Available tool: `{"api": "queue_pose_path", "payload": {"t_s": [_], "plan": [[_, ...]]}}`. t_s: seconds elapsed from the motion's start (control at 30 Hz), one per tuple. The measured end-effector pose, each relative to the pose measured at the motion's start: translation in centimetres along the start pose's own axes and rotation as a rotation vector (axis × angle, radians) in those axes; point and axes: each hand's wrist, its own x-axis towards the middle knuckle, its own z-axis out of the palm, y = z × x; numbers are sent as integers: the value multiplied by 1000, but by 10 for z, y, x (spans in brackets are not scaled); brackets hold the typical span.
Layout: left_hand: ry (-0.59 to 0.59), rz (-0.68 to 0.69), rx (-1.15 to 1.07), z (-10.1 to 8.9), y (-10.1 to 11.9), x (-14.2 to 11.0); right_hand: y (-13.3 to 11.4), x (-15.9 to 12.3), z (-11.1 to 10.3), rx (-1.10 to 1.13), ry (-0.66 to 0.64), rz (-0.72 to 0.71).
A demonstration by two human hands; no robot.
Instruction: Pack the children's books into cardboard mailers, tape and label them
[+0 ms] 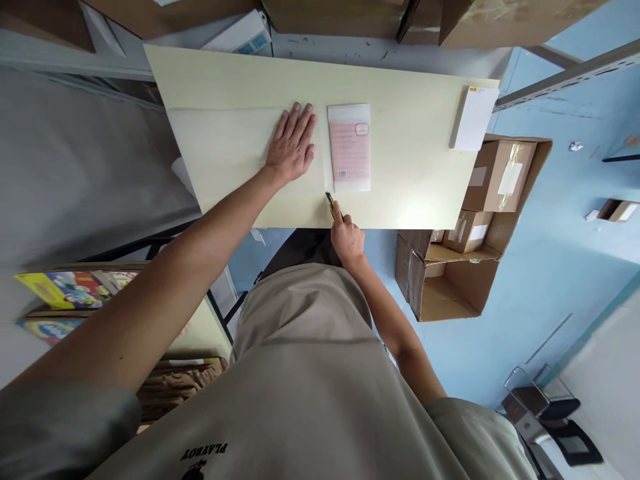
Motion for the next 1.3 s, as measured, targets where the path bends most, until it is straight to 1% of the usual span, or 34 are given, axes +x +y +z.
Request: {"api": "queue_pose_path", "payload": {"t_s": [0.07, 0.13, 0.23, 0.3, 0.37, 0.43, 0.5, 0.53, 0.57, 0.63, 0.67, 0.77, 0.83, 0.9, 0.93, 1.0, 1.03, 1.1, 1.17, 1.23, 1.3], "plan": [[17, 10, 15, 2, 5, -1, 2, -5, 0, 5, -12, -18], [39, 51, 10, 4, 11, -2, 6, -13, -2, 14, -2, -34], [67, 98, 46, 5, 23, 1, 16, -29, -10, 67, 77, -16], [75, 38, 125, 3, 35, 5, 25, -40, -20, 139, 152, 18], [32, -78, 253, -3, 54, 11, 36, -49, -32, 212, 227, 58], [23, -92, 317, -13, 80, 13, 49, -56, -47, 266, 319, 92], [-67, -137, 484, -22, 109, 11, 63, -60, -65, 306, 452, 103], [-111, -132, 564, -26, 125, 10, 71, -61, -77, 324, 534, 101], [-140, -106, 625, -29, 141, 8, 78, -63, -90, 341, 621, 96], [-156, -12, 663, -34, 172, 6, 95, -66, -123, 365, 789, 90], [-164, 73, 677, -37, 189, 7, 103, -68, -142, 367, 867, 92], [-130, 394, 694, -46, 244, 19, 126, -70, -212, 331, 1064, 99], [-56, 557, 682, -54, 284, 33, 139, -65, -263, 278, 1169, 91], [35, 656, 653, -64, 324, 49, 149, -53, -314, 230, 1239, 74], [85, 685, 638, -70, 342, 56, 152, -45, -337, 213, 1251, 77], [168, 712, 617, -80, 373, 67, 156, -28, -378, 194, 1236, 79], [201, 719, 612, -86, 385, 71, 156, -19, -394, 195, 1213, 78], [249, 725, 611, -95, 403, 74, 155, -3, -418, 199, 1149, 78], [274, 727, 615, -101, 410, 72, 154, 10, -432, 196, 1082, 73], [274, 719, 619, -101, 405, 67, 153, 22, -440, 191, 1031, 62], [242, 694, 621, -94, 388, 59, 153, 33, -444, 185, 1005, 47]]}}
